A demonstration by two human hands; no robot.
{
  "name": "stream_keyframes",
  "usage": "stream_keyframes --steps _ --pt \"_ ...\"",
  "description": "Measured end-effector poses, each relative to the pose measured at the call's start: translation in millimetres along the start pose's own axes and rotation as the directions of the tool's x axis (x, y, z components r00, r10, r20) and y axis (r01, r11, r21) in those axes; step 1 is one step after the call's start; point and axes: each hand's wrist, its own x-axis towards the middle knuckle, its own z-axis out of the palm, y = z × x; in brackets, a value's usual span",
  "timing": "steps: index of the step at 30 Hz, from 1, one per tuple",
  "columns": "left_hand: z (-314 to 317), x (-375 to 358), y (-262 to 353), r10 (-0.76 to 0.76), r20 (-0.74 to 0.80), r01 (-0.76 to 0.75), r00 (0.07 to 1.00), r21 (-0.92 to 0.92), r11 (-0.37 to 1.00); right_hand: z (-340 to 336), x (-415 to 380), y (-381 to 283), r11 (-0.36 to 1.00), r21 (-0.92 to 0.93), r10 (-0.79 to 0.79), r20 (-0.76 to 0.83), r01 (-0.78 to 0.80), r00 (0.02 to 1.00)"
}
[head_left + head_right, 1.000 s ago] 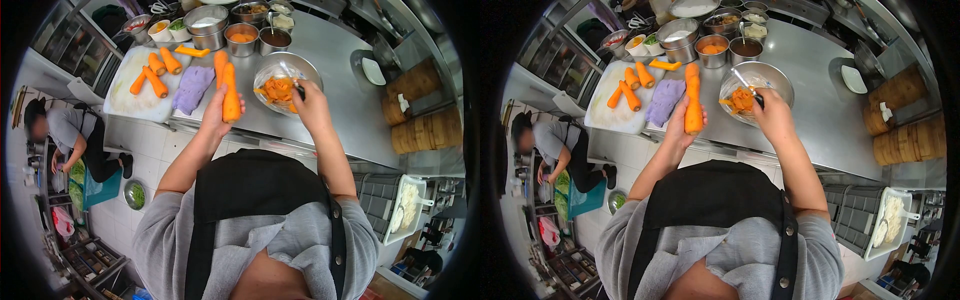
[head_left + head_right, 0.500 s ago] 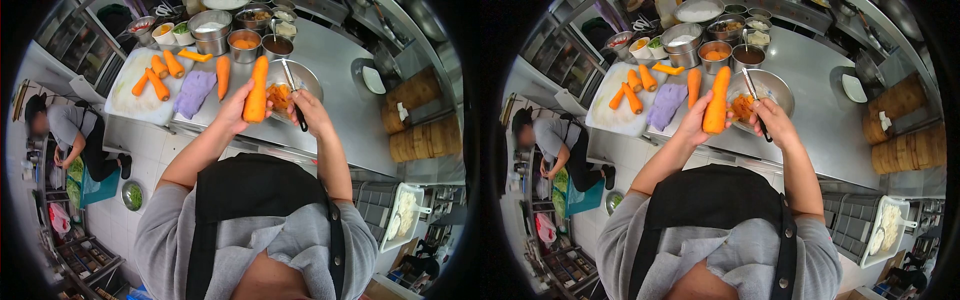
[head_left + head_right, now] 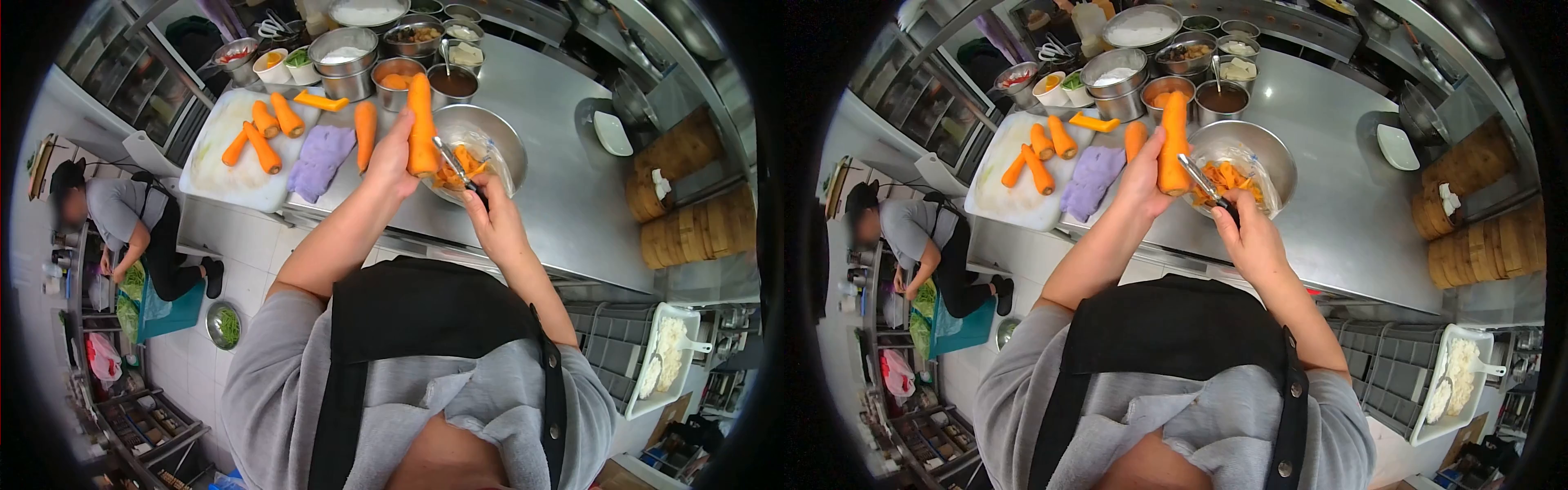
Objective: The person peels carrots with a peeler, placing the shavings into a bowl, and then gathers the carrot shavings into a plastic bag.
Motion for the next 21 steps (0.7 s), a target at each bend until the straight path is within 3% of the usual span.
stream_keyframes --steps 2,5,8,14,17,21 --pt "-2.3 10.9 -5.4 0.131 0.016 -0.131 0.991 0.02 0.991 -3.4 -0.8 -0.1 0.999 -0.038 0.02 0.018 -0.019 1.0" --pt "-2.1 12.5 -4.4 0.129 0.058 -0.131 0.99 0.029 0.991 -6.5 -1.2 -3.2 0.997 -0.052 0.057 0.033 -0.056 0.998" --pt "6.7 4.2 1.0 0.038 -0.014 -0.038 0.999 0.034 0.999 -5.3 -0.7 1.4 0.999 -0.041 0.018 -0.038 -0.019 0.999" --pt "1.1 6.9 0.0 -0.018 0.003 0.018 1.0 -0.005 1.0 -3.3 -1.6 2.2 0.995 0.063 0.076 0.001 -0.076 0.997" --pt "-6.4 14.4 -3.9 0.02 0.006 -0.02 1.0 0.039 0.999 -2.6 -2.2 -3.6 0.995 0.094 0.027 0.047 -0.031 0.999" --pt "8.0 -3.3 6.2 0.053 0.046 -0.058 0.997 0.112 0.992 -2.5 -1.9 -5.8 0.993 -0.077 -0.092 0.033 0.094 0.995"
